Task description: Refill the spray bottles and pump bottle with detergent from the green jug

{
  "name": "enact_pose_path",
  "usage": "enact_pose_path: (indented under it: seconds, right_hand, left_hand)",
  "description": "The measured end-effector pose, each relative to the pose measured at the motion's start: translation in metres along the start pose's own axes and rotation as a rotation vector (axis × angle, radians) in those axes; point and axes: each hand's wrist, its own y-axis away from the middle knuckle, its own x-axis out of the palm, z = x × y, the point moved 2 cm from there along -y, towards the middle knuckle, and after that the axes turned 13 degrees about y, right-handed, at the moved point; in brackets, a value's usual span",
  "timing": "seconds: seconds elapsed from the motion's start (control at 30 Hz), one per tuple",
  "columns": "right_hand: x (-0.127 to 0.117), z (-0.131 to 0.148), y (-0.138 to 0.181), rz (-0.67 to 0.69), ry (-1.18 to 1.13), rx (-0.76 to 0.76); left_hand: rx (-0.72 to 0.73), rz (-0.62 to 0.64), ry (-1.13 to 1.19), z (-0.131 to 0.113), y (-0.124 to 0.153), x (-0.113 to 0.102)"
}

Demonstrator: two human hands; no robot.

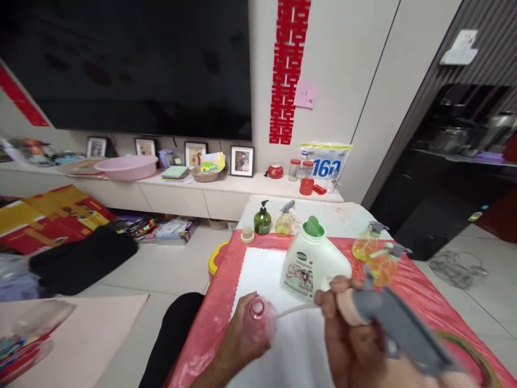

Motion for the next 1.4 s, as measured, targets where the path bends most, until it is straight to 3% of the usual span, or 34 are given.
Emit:
enact_pose_path:
  seconds: [0.1, 0.17, 0.37, 0.5, 0.6, 0.7, 0.83, 0.9, 1.1, 1.27, 1.4]
  right_hand:
    - [-0.031, -0.003, -0.009, 0.026, -0.014, 0.096]
    - [-0.034, -0.013, -0.009, 0.123, 0.002, 0.146]
    - [0.009, -0.078, 0.023, 0.520, 0.251, 0.168]
    - [0.036, -0.114, 0.051, 0.619, 0.455, 0.047]
    - [0.040, -0.118, 0.055, 0.650, 0.477, 0.006]
    - [0.023, -0.111, 0.039, 0.519, 0.444, 0.010]
    - [-0.018, -0.104, -0.002, 0.065, 0.475, 0.082]
    - [-0.030, -0.108, -0.024, -0.055, 0.529, 0.140]
    - [-0.013, -0.139, -0.065, 0.118, 0.370, 0.260]
    - [0.010, -0.154, -0.077, 0.069, 0.288, 0.274]
    - [0.016, -0.149, -0.077, -0.030, 0.270, 0.282]
  left_hand:
    - [-0.050, 0.017, 0.106, 0.002, -0.001, 0.000]
    - [-0.082, 0.008, 0.145, 0.000, -0.001, -0.002]
    - [-0.085, -0.061, 0.168, -0.005, 0.001, -0.010]
    - [-0.013, -0.108, 0.131, 0.000, 0.003, -0.007]
    - [0.010, -0.116, 0.100, 0.004, 0.003, -0.004]
    - [0.006, -0.108, 0.077, 0.002, 0.003, -0.004]
    - [0.001, -0.088, 0.032, -0.007, 0.001, -0.007]
    - [0.026, -0.095, 0.022, -0.010, 0.000, -0.006]
    - [0.089, -0.109, 0.033, -0.006, 0.000, -0.001]
    - [0.075, -0.076, 0.041, -0.003, 0.000, -0.002]
    - [0.143, -0.090, 0.010, -0.005, -0.001, -0.003]
